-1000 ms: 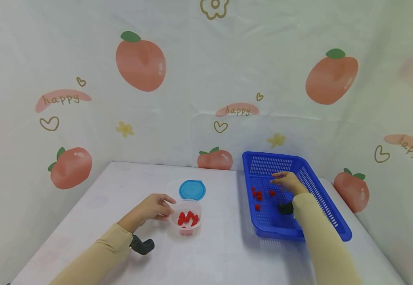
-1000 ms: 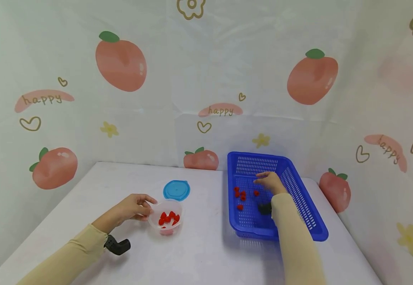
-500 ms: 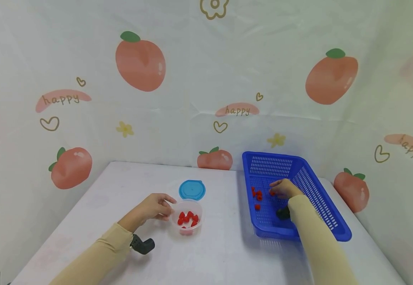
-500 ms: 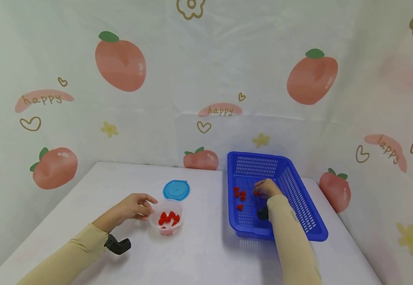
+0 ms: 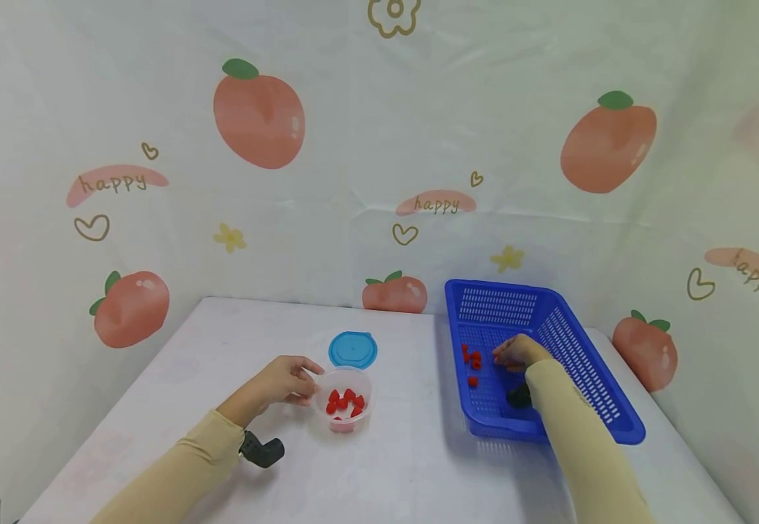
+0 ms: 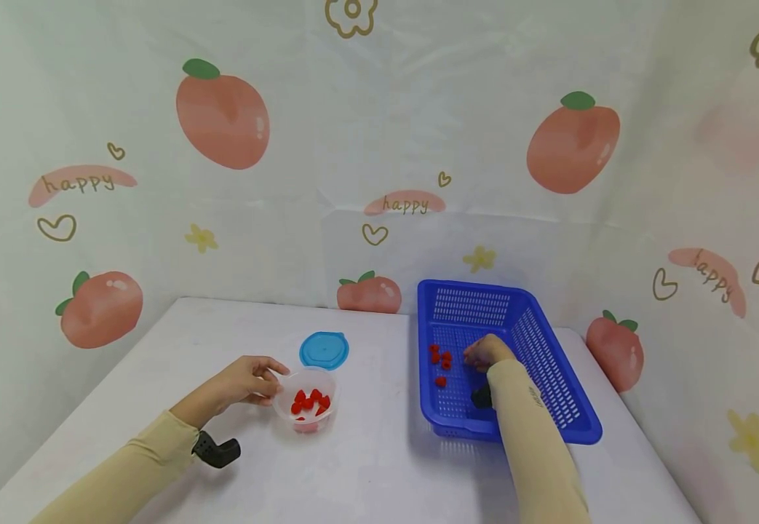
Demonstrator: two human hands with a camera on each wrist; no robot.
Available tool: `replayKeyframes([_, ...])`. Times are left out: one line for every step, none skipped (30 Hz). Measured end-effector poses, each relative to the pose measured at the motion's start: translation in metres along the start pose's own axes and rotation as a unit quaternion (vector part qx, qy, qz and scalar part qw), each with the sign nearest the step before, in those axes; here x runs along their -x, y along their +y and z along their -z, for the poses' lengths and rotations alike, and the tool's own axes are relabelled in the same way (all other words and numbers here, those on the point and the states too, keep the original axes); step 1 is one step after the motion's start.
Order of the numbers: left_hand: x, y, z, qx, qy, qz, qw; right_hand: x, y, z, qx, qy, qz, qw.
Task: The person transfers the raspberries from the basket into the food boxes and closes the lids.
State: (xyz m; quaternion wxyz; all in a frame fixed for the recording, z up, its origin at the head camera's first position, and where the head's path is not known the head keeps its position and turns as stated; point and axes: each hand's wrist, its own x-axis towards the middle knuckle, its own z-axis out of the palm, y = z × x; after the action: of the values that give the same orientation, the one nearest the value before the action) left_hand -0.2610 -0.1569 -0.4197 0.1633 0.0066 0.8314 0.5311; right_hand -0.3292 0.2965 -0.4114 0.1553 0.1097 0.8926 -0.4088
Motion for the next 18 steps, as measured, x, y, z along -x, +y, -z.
replayKeyframes([0.0001, 0.0, 0.0001, -0.001, 0.0, 0.0, 1.0, -0.0003, -0.0002, -0.0006, 0.001, 0.0, -0.002, 1.0])
replayKeyframes([0.0002, -0.0001, 0.0002, -0.001, -0.001, 0.0, 1.0, -0.0005, -0.0002, -0.0008, 0.003, 0.0, -0.002, 1.0])
replayKeyframes([0.0003, -0.0001, 0.0003, 0.0, -0.001, 0.0, 1.0, -0.0007, -0.0003, -0.0011, 0.006, 0.0, -0.002, 1.0])
replayKeyframes([0.0004, -0.0001, 0.0003, -0.001, -0.001, -0.001, 1.0, -0.0007, -0.0002, -0.0011, 0.01, 0.0, 0.0, 0.9999])
replayKeyframes([0.0006, -0.0001, 0.0003, 0.0, -0.002, -0.001, 1.0, -0.0005, -0.0002, -0.001, 0.012, 0.001, 0.001, 0.9999])
replayKeyframes([0.0006, -0.0001, 0.0003, 0.0, -0.002, -0.002, 1.0, 0.0, -0.0002, -0.0007, 0.012, 0.001, 0.003, 0.9999])
replayKeyframes([0.0007, -0.0001, 0.0004, -0.001, -0.003, -0.002, 1.0, 0.0006, -0.0002, -0.0004, 0.01, 0.001, 0.005, 0.9999])
replayKeyframes([0.0007, -0.0002, 0.0004, 0.0, -0.003, -0.003, 1.0, 0.0007, 0.0, -0.0001, 0.007, 0.002, 0.006, 1.0])
replayKeyframes([0.0008, -0.0001, 0.0003, 0.0, -0.003, -0.003, 1.0, 0.0011, 0.0001, 0.0003, 0.004, 0.002, 0.009, 1.0])
replayKeyframes([0.0008, -0.0001, 0.0003, -0.002, -0.003, -0.003, 1.0, 0.0016, 0.0001, 0.0007, 0.0, 0.003, 0.01, 0.9999])
replayKeyframes([0.0007, -0.0002, 0.0002, -0.002, -0.003, -0.003, 1.0, 0.0018, 0.0002, 0.0012, -0.009, 0.004, 0.011, 0.9999])
replayKeyframes([0.0006, -0.0004, 0.0001, -0.003, -0.002, -0.003, 1.0, 0.0019, 0.0003, 0.0016, -0.02, 0.006, 0.011, 0.9997])
replayKeyframes([0.0004, -0.0006, 0.0, -0.004, -0.001, -0.003, 1.0, 0.0017, 0.0006, 0.0022, -0.028, 0.007, 0.015, 0.9995])
replayKeyframes([0.0002, -0.0009, -0.0001, -0.005, -0.001, -0.003, 1.0, 0.0015, 0.0011, 0.0028, -0.039, 0.007, 0.019, 0.999])
replayKeyframes([0.0, -0.0011, -0.0002, -0.005, -0.001, -0.003, 1.0, 0.0012, 0.0014, 0.0037, -0.052, 0.005, 0.024, 0.9983])
replayKeyframes([-0.0002, -0.0014, -0.0003, -0.006, 0.0, -0.003, 1.0, 0.0009, 0.0016, 0.0045, -0.066, 0.004, 0.026, 0.9975])
replayKeyframes([-0.0005, -0.0014, -0.0003, -0.005, 0.0, -0.003, 1.0, -0.0001, 0.0023, 0.0055, -0.078, 0.001, 0.032, 0.9964])
replayKeyframes([-0.0006, -0.0013, -0.0004, -0.005, 0.0, -0.002, 1.0, -0.0011, 0.0028, 0.0065, -0.088, 0.0, 0.036, 0.9955])
